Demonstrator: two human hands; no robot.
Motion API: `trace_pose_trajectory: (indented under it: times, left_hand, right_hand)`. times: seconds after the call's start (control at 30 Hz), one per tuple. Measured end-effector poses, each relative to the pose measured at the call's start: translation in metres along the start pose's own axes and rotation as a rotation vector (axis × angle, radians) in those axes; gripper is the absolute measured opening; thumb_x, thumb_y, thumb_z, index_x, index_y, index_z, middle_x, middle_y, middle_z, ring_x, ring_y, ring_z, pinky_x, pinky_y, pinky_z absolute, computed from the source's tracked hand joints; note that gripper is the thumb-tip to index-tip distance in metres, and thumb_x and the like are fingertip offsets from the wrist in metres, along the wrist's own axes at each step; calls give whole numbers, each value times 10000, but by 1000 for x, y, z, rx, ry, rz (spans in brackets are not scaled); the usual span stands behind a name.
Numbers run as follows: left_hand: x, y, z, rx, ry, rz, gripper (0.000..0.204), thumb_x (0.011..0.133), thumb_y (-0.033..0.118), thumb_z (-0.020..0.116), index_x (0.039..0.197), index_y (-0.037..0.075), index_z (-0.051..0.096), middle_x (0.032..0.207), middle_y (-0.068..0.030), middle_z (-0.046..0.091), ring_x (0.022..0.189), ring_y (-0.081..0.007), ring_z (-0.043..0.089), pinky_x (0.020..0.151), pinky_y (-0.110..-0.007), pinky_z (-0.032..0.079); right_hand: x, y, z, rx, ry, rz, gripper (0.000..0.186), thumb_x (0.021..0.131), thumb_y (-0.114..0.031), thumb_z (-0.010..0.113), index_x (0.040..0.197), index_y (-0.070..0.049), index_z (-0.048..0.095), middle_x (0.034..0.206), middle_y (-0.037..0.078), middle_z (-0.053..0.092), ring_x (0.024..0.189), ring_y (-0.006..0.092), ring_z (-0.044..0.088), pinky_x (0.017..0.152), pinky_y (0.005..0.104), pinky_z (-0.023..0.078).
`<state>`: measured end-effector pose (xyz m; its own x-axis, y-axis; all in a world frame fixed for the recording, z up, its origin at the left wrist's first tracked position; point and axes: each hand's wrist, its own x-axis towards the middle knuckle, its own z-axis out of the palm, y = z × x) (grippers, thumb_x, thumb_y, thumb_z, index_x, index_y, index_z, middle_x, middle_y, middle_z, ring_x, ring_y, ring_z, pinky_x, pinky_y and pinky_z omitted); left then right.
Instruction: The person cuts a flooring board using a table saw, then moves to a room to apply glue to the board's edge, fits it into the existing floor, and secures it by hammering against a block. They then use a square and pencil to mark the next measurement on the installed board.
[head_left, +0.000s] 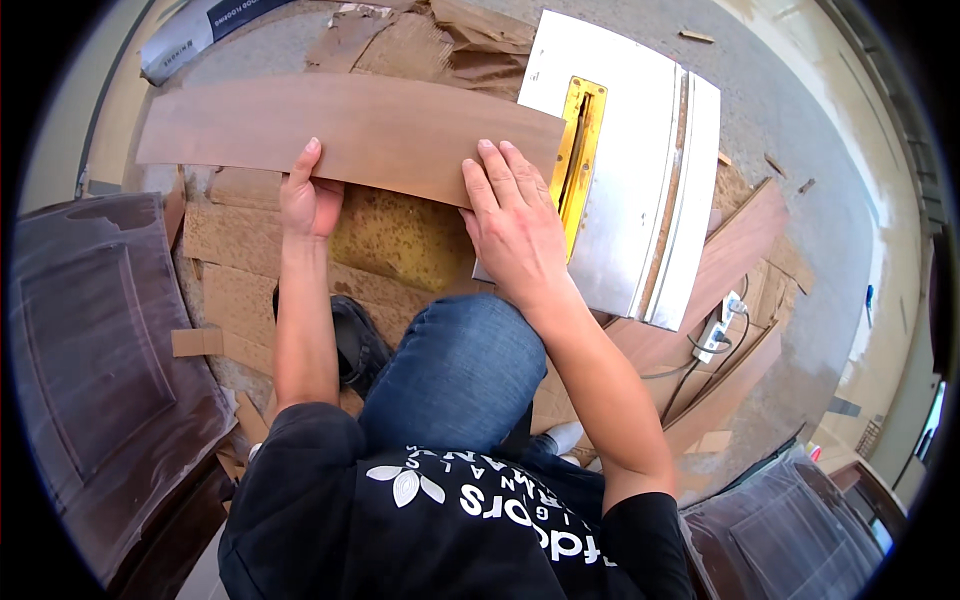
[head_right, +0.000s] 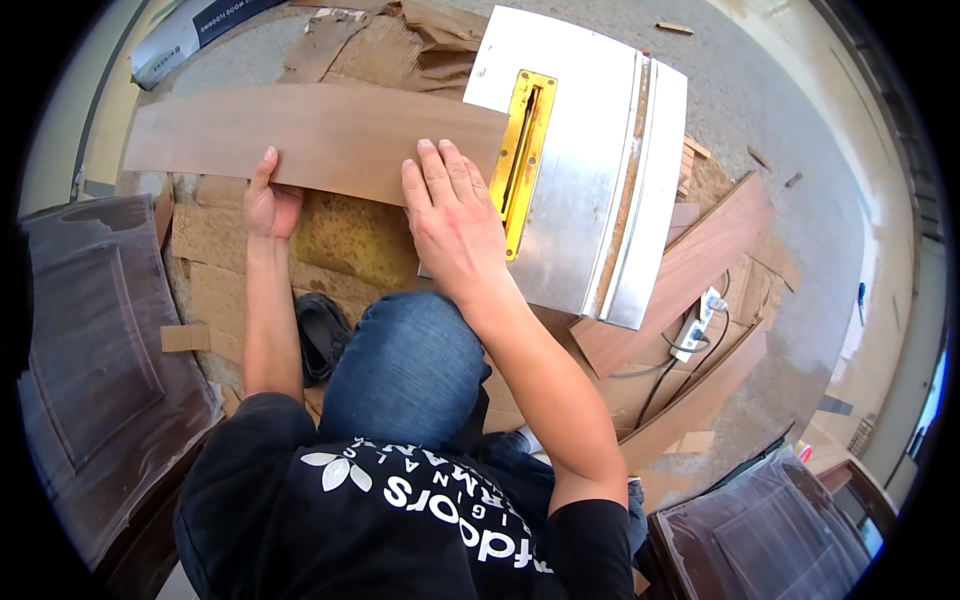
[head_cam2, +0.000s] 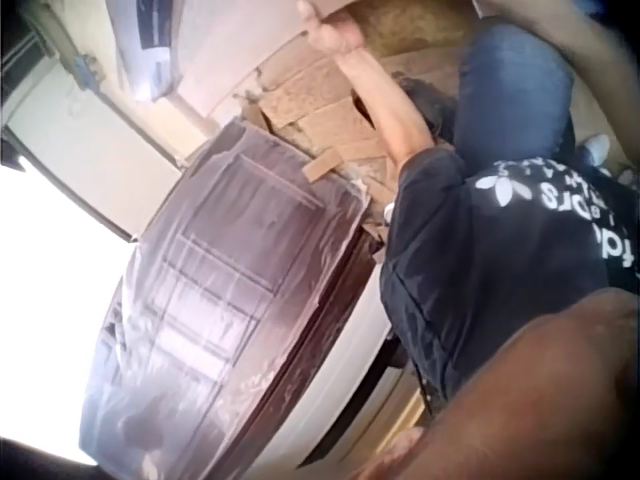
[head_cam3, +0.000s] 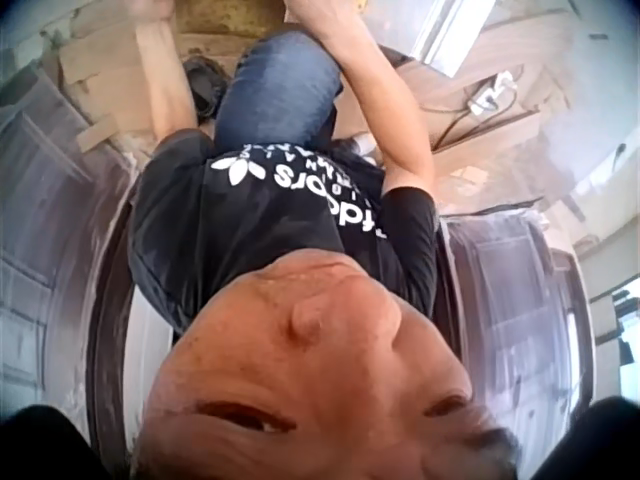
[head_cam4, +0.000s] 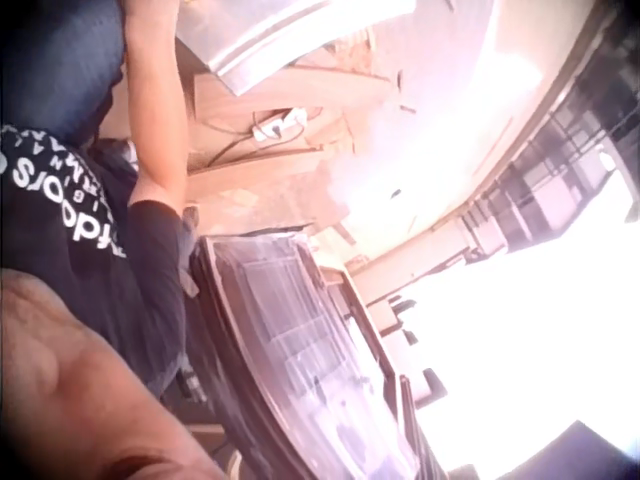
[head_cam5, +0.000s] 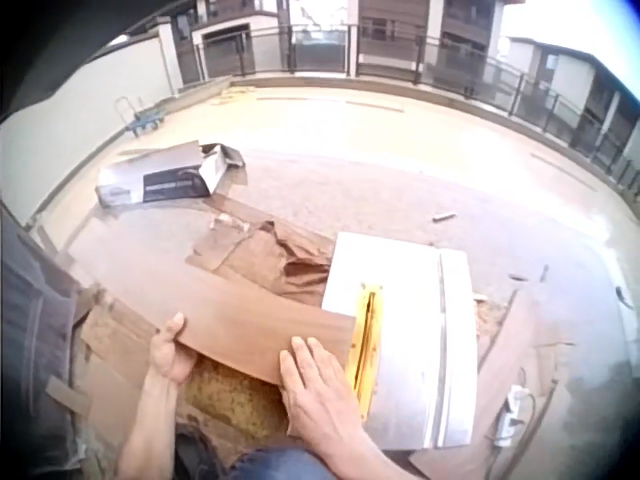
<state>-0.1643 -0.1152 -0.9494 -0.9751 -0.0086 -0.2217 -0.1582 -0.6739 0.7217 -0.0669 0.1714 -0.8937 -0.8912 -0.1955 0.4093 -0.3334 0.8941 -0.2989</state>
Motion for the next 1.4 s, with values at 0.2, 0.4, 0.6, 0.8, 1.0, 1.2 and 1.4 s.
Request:
trace_pose_trajectory:
  times: [0.2,0.4,0.6,0.8,1.0,1.2,1.4]
  left_hand:
    - [-8,-5,13,-10,-2,9,402,994,119,653,1374,24,563,1326,-99,656,1228,-231,631,1071,-403,507]
    - [-6,-7,10,-11,-30,-17,422,994,137,663,1384,24,550,1350,-93,639,1245,-225,614,1079,-401,510]
    - [-9,-13,14,6,21,7,418,991,135,665,1379,28,555,1338,-91,648,1249,-227,613,1081,-408,508]
    - [-11,-16,13,-4,29,16,422,996,138,657,1388,24,550,1353,-101,643,1251,-233,613,1098,-417,491]
    - [-9,-15,11,-7,-5,9,434,1004,136,646,1406,19,533,1374,-111,632,1260,-241,607,1108,-417,481]
    - [-9,-17,11,0,14,26,453,1003,130,648,1422,20,516,1388,-108,617,1282,-245,591,1117,-427,475]
    - [-9,-17,10,8,21,29,469,998,135,655,1428,22,509,1396,-108,609,1290,-248,584,1117,-429,474]
  right_hand:
    - [-8,1,-1,-42,-49,-12,402,943,-128,589,1324,-6,620,1441,175,586,1380,342,524,1173,450,399]
    - [-9,2,-4,-13,-58,6,490,913,-227,688,1341,-1,613,1455,178,574,1399,345,502,1178,456,395]
    - [-10,4,-6,4,-34,7,570,829,-213,790,1333,-9,618,1440,169,586,1368,354,527,1146,471,427]
    - [-11,5,-6,-14,-60,3,537,867,-244,738,1330,-1,618,1446,184,576,1385,351,511,1172,463,402]
    - [-12,5,-4,-6,-48,2,545,860,-224,752,1336,3,613,1448,184,573,1378,361,514,1161,472,410]
    - [-12,4,-6,3,-45,7,551,854,-207,765,1338,8,613,1448,185,573,1369,369,518,1154,481,414]
    - [-11,4,-6,11,-44,12,544,856,-202,764,1335,8,614,1446,186,572,1370,369,516,1156,478,411]
